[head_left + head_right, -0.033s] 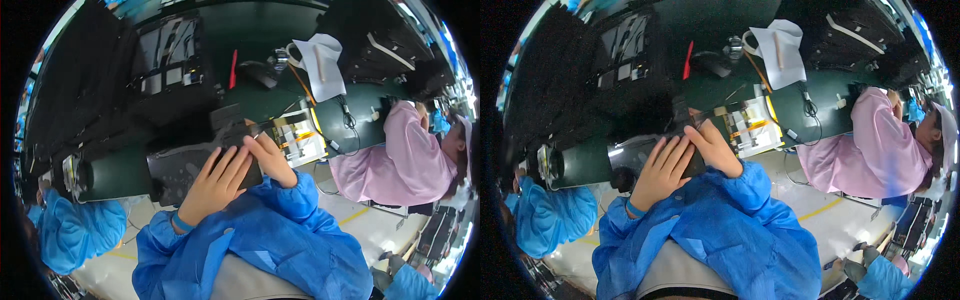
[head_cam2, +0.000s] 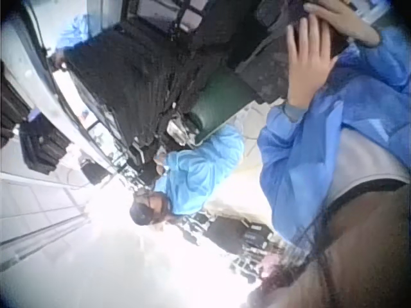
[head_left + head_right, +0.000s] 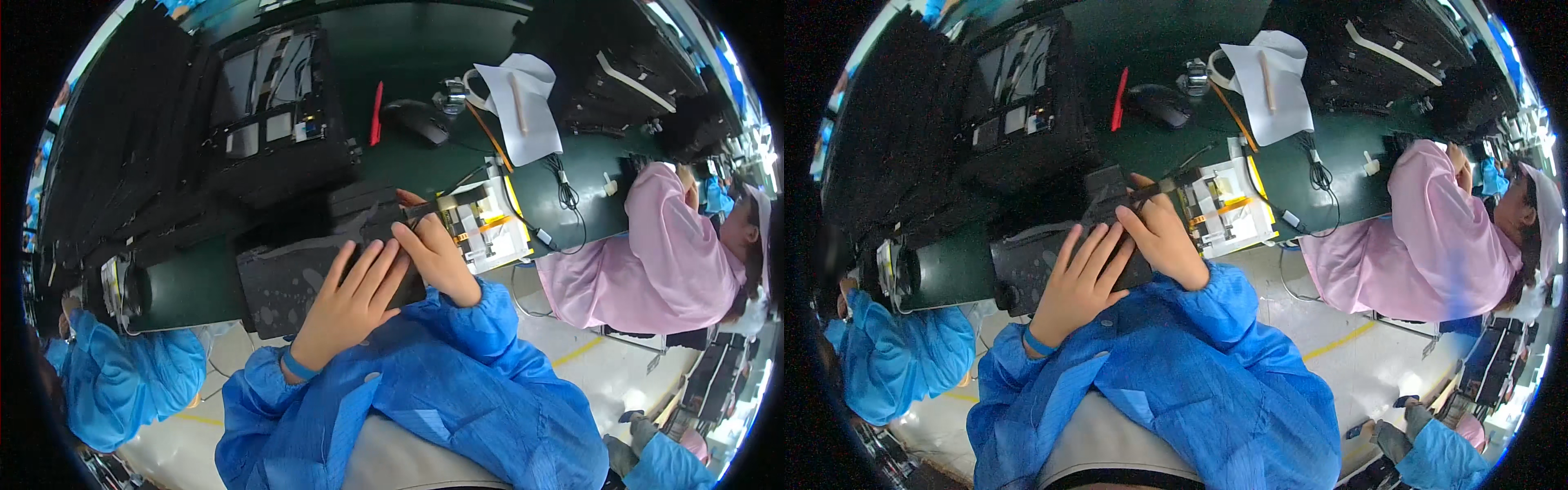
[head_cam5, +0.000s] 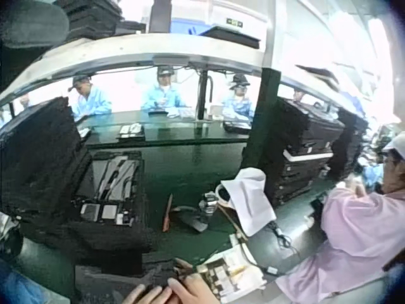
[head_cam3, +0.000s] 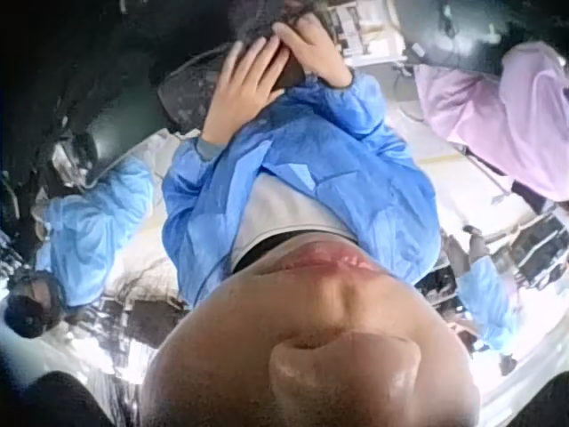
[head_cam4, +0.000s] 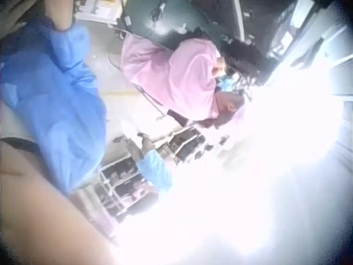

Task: The person writes on a sheet with a pen, clicks a hand tally counter, and connects ribbon cables from tablet screens to a test module to test display and touch functions by hand.

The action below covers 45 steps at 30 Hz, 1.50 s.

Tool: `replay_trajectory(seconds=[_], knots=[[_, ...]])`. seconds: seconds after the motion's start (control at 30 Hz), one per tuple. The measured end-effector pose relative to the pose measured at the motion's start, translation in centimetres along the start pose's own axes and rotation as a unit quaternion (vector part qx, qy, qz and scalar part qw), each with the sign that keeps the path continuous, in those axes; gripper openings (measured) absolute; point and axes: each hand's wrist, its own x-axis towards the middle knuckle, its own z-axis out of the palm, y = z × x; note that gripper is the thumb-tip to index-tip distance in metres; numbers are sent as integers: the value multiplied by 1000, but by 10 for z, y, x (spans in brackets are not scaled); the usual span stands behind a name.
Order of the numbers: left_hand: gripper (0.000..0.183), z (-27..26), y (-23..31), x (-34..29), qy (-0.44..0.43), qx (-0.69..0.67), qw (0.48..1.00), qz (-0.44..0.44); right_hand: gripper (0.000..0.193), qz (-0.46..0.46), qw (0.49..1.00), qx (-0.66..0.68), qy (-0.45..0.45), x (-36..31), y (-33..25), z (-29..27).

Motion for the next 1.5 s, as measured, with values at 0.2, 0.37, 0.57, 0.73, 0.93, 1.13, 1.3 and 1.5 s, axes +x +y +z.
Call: replay_trajectory(seconds=[0.2, 0.37, 0.57, 0.73, 0.93, 1.13, 1.3, 1.5], knots=[[109, -14, -23, -46, -68, 25, 953, -295, 46, -61, 982, -137, 114, -3, -2, 10], [116, -2, -50, -90, -4, -35, 906, -421, 48, -2, 992, -91, 86, -8, 0, 10], [116, -9, -51, -89, -13, -100, 911, -400, 48, 53, 991, -84, 84, -35, -6, 7], [120, -20, -33, -81, -170, 24, 900, -399, 41, 76, 987, -106, 93, -37, -11, -4], [74, -19, -10, 31, -133, -151, 966, -164, 34, 152, 974, 66, 155, -54, -6, -22], [43, 52, -8, 87, 26, -69, 979, -192, 34, 163, 953, 134, 217, -54, 1, -46], [34, 59, -8, 90, 4, -53, 980, -191, 36, 154, 956, 133, 209, -53, 12, -61], [20, 37, 23, 126, -53, -111, 991, -51, 50, 76, 962, 172, 200, -47, 17, -64]])
